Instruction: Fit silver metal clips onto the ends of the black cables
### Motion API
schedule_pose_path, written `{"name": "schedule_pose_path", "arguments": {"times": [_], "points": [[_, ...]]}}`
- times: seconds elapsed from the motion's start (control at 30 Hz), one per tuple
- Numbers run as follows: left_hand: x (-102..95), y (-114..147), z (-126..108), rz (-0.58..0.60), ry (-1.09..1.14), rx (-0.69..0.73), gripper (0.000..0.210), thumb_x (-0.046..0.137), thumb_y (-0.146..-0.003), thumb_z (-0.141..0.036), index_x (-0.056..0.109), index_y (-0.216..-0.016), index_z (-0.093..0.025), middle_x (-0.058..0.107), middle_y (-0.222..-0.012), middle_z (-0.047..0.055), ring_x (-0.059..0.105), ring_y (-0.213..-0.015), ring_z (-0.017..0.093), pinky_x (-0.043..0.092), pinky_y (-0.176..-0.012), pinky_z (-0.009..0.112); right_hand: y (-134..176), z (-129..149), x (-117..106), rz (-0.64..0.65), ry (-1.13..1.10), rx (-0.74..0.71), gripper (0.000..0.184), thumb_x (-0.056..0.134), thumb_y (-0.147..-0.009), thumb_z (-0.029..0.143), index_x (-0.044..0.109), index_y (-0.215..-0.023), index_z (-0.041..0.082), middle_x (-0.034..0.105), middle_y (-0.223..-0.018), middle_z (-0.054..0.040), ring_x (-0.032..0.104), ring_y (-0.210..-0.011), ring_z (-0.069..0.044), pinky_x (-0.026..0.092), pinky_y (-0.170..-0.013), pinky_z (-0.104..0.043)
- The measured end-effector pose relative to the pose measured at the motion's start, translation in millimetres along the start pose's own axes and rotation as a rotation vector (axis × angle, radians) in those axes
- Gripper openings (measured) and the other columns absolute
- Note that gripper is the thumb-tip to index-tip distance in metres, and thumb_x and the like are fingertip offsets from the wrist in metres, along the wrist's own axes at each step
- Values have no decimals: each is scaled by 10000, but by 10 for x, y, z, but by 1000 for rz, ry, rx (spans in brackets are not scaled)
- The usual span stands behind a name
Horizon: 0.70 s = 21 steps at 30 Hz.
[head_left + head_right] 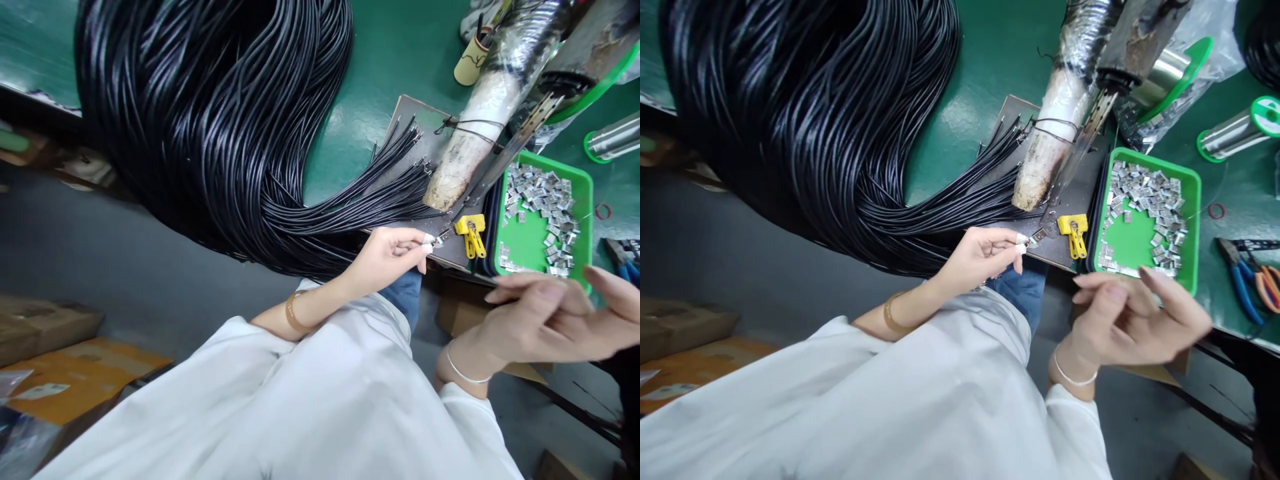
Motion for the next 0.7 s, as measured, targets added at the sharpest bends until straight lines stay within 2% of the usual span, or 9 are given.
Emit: {"name": "schedule_pose_path", "arguments": {"times": [0.1, 0.17, 0.27, 0.33, 0.43, 0.57, 0.7], "points": [[-12, -48, -47, 8, 100, -35, 298, 767, -784, -375, 697, -844, -92, 606, -574, -21, 452, -462, 27, 367, -489, 180, 69, 35, 147, 44, -84, -8, 190, 695, -840, 158, 655, -1016, 217, 663, -740, 43, 691, -535, -141, 521, -403, -236], [-5, -68, -69, -10, 102, -44, 305, 802, -743, -370, 711, -814, -87, 577, -572, -30, 447, -487, 27, 353, -494, 179, 119, 26, 165, 124, -93, 54, 166, 711, -818, 118, 656, -957, 191, 692, -701, 44, 702, -551, -152, 560, -463, -252], [11, -92, -75, -32, 75, -31, 276, 800, -735, -343, 718, -780, -84, 595, -628, -15, 455, -546, 30, 354, -532, 178, 167, -22, 134, 226, 2, 56, 155, 751, -784, 113, 666, -893, 183, 703, -693, 40, 692, -549, -136, 551, -494, -242], [21, -105, -77, -36, 50, -12, 245, 762, -767, -327, 711, -765, -87, 609, -656, -4, 474, -577, 39, 369, -560, 182, 174, -45, 131, 271, 71, -11, 154, 749, -780, 102, 671, -876, 195, 715, -734, 32, 709, -623, -134, 569, -559, -249], [36, -119, -91, -39, 11, 27, 216, 706, -810, -302, 693, -751, -94, 610, -670, 0, 489, -600, 48, 385, -580, 183, 170, -44, 180, 335, 108, -111, 179, 735, -780, 75, 667, -883, 206, 755, -889, -6, 741, -838, -163, 604, -694, -285], [58, -142, -86, -79, -31, 72, 221, 666, -840, -293, 652, -721, -107, 572, -643, -12, 468, -582, 50, 386, -570, 182, 192, -38, 259, 418, 77, -60, 200, 719, -793, 73, 664, -929, 209, 761, -1067, -39, 742, -878, -154, 597, -630, -246], [76, -175, -55, -169, -147, 135, 203, 652, -853, -291, 651, -729, -130, 559, -616, -17, 462, -560, 59, 390, -556, 191, 201, -40, 289, 405, 86, -51, 167, 709, -809, 96, 654, -923, 206, 758, -1099, -49, 746, -928, -172, 598, -624, -253]]}}
Point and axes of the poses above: each hand's wrist, its own y-axis away from the middle knuckle, its own x-axis out of the palm, z = x × y, the point moved 1 cm from there along -y, towards the middle knuckle
